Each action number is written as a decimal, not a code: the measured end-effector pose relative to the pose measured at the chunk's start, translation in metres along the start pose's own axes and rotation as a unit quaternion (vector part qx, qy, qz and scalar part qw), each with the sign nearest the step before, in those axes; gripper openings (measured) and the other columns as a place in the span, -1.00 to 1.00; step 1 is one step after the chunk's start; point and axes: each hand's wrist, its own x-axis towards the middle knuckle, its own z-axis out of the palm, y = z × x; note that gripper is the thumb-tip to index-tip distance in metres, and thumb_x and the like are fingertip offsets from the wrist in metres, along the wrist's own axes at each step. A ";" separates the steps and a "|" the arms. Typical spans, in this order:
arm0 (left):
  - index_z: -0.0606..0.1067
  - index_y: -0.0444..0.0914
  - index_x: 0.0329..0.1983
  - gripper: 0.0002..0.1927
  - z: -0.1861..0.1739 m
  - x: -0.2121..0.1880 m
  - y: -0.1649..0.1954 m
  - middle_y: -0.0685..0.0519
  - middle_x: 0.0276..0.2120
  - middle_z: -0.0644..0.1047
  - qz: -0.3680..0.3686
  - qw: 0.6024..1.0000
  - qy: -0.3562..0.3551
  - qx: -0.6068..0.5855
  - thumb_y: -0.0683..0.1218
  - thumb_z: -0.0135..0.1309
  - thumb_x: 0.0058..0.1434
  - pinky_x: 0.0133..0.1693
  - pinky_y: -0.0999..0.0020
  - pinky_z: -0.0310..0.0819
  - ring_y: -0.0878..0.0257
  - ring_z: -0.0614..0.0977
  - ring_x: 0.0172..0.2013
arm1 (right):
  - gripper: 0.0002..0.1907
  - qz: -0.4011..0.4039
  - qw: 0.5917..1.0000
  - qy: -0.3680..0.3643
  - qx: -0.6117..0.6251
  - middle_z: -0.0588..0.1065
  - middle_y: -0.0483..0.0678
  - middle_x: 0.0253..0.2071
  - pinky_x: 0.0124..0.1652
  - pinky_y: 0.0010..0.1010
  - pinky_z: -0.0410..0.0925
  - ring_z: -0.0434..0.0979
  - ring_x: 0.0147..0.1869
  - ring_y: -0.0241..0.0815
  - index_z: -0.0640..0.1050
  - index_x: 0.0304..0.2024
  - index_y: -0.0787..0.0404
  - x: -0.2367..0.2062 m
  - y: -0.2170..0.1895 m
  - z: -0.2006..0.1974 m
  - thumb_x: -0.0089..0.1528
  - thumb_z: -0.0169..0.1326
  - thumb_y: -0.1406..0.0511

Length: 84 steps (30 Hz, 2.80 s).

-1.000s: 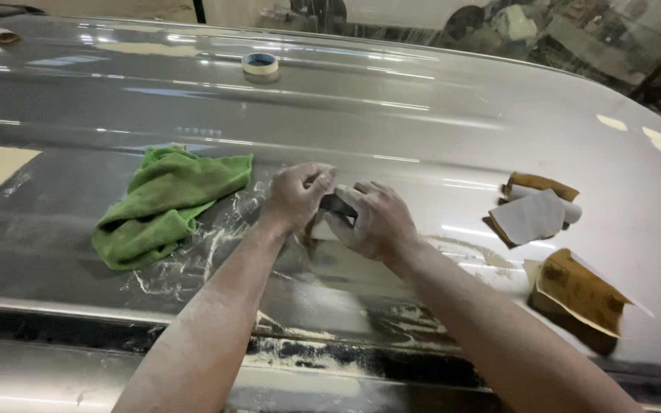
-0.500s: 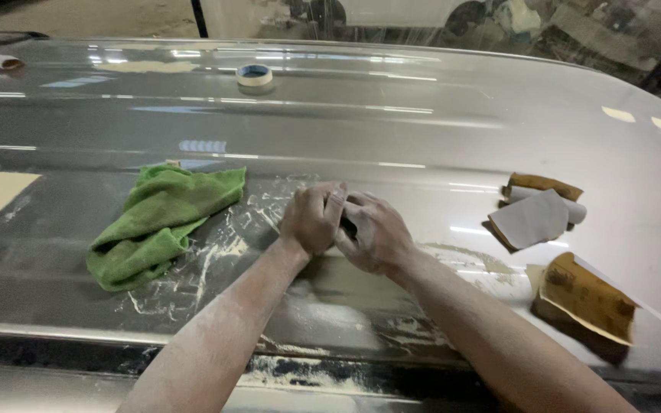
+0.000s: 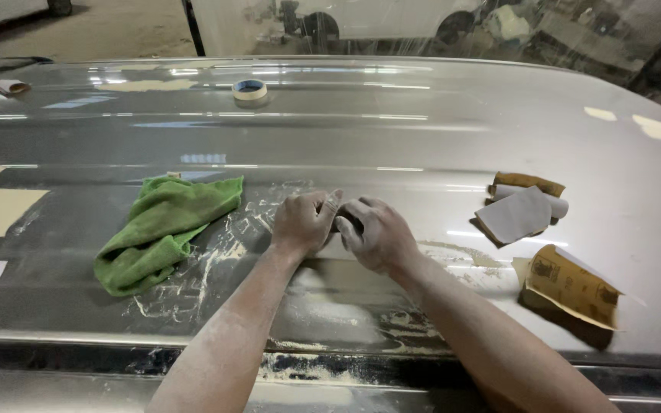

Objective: The person sands a section of a car hood using a sanding block and sandpaper. They repeatedly rub the surface, switch sandpaper sheets, and wipe away dust with a cloth. The work area is a metallic hood with masking tape and spare sandpaper nearby.

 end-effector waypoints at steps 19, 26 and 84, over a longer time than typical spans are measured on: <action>0.52 -0.25 -0.50 -0.04 0.004 -0.004 0.007 -0.08 -0.50 0.50 0.181 0.981 0.026 0.063 0.62 -0.50 0.27 -0.27 -0.01 0.52 0.02 0.60 -0.37 | -0.83 0.100 0.992 -0.082 0.002 0.42 -0.08 -0.64 -0.40 -0.14 0.38 0.45 -0.53 -0.05 0.49 -0.50 0.12 0.015 -0.002 -0.019 0.11 -0.04 0.22; 0.52 -0.22 -0.58 -0.06 0.004 0.015 0.010 -0.11 -0.50 0.54 0.142 0.985 -0.035 0.092 0.62 -0.46 0.24 -0.24 -0.03 0.55 0.00 0.63 -0.38 | -0.75 0.053 0.998 -0.041 0.001 0.43 -0.11 -0.60 -0.49 -0.23 0.36 0.34 -0.57 -0.16 0.50 -0.57 0.06 0.025 0.004 -0.017 0.19 -0.11 0.26; 0.52 -0.15 -0.31 -0.15 0.021 0.016 -0.010 -0.06 -0.52 0.57 0.102 0.990 -0.068 0.069 0.56 -0.55 0.29 -0.18 0.00 0.49 0.05 0.64 -0.45 | -0.60 0.025 0.996 -0.072 0.052 0.50 -0.08 -0.69 -0.65 -0.29 0.31 0.35 -0.71 -0.18 0.50 -0.56 0.09 0.038 0.032 0.002 0.32 -0.23 0.21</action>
